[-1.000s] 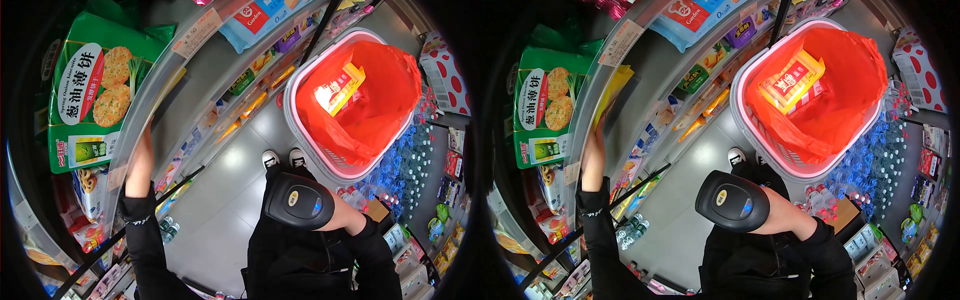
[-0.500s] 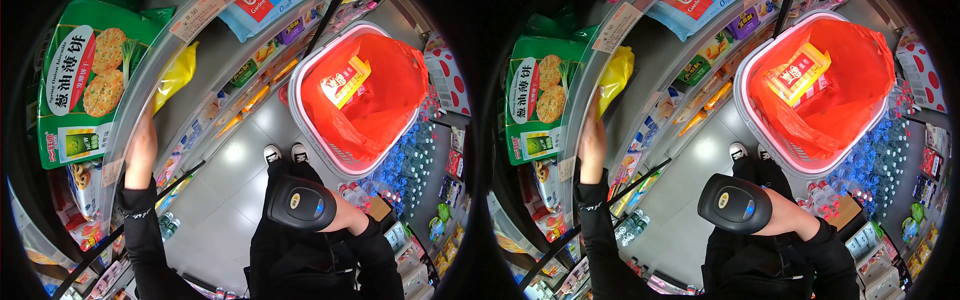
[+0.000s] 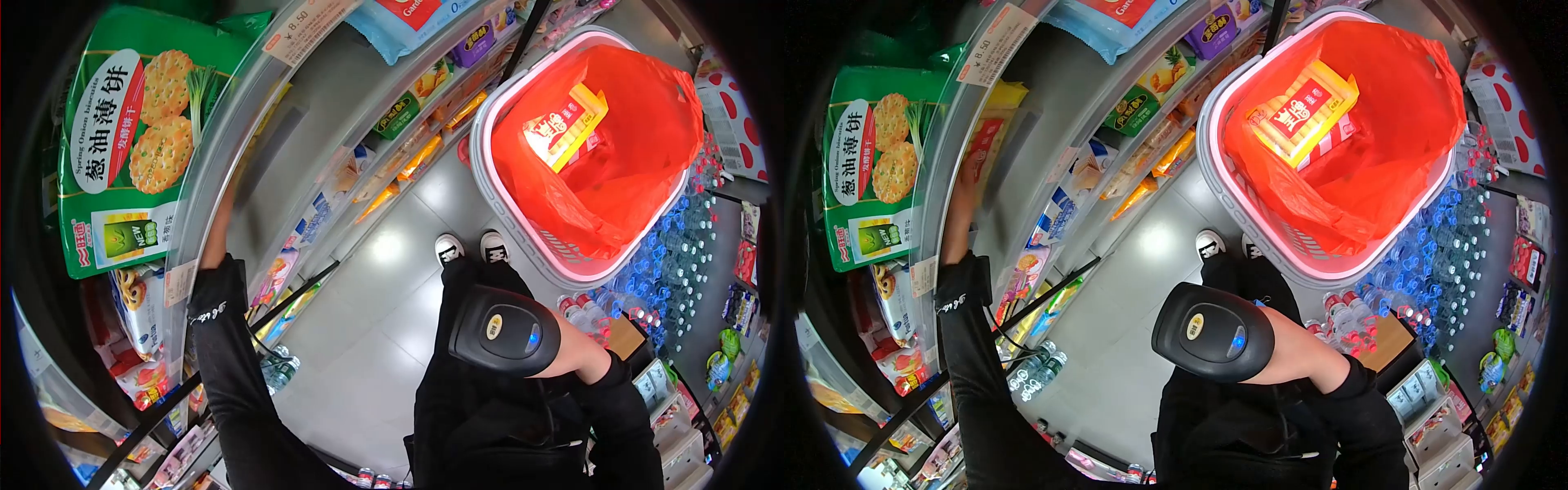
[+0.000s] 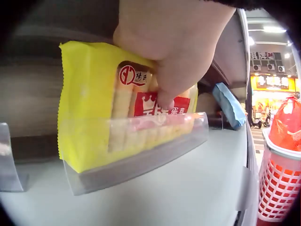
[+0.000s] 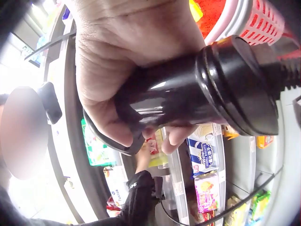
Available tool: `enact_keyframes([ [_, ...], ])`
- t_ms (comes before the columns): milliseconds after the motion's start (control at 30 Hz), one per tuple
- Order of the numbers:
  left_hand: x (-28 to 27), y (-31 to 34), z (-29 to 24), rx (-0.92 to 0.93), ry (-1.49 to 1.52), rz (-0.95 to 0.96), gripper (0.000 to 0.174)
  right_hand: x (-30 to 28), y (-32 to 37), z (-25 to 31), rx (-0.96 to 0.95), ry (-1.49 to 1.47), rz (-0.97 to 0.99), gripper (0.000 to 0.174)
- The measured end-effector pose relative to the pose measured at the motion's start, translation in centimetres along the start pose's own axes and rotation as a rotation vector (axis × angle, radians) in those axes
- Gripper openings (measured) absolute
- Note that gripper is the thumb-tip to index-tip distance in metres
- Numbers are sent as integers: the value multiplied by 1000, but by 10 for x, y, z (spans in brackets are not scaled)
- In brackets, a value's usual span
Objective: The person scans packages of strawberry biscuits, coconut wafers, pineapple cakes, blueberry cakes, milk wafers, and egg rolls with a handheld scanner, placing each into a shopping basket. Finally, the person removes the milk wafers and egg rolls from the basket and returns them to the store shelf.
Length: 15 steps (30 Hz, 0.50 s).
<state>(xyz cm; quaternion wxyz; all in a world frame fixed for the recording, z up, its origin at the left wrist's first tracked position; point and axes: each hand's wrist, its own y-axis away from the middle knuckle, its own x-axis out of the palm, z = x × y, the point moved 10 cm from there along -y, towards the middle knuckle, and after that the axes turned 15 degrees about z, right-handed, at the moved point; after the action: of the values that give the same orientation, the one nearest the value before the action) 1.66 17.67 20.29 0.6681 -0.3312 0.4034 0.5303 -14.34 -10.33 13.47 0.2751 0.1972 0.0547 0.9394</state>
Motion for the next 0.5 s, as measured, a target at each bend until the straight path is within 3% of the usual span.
enact_keyframes([
  [500,20,-26,19,-86,194,94,34,-17,-1,-3,36,16,-73,63],
])
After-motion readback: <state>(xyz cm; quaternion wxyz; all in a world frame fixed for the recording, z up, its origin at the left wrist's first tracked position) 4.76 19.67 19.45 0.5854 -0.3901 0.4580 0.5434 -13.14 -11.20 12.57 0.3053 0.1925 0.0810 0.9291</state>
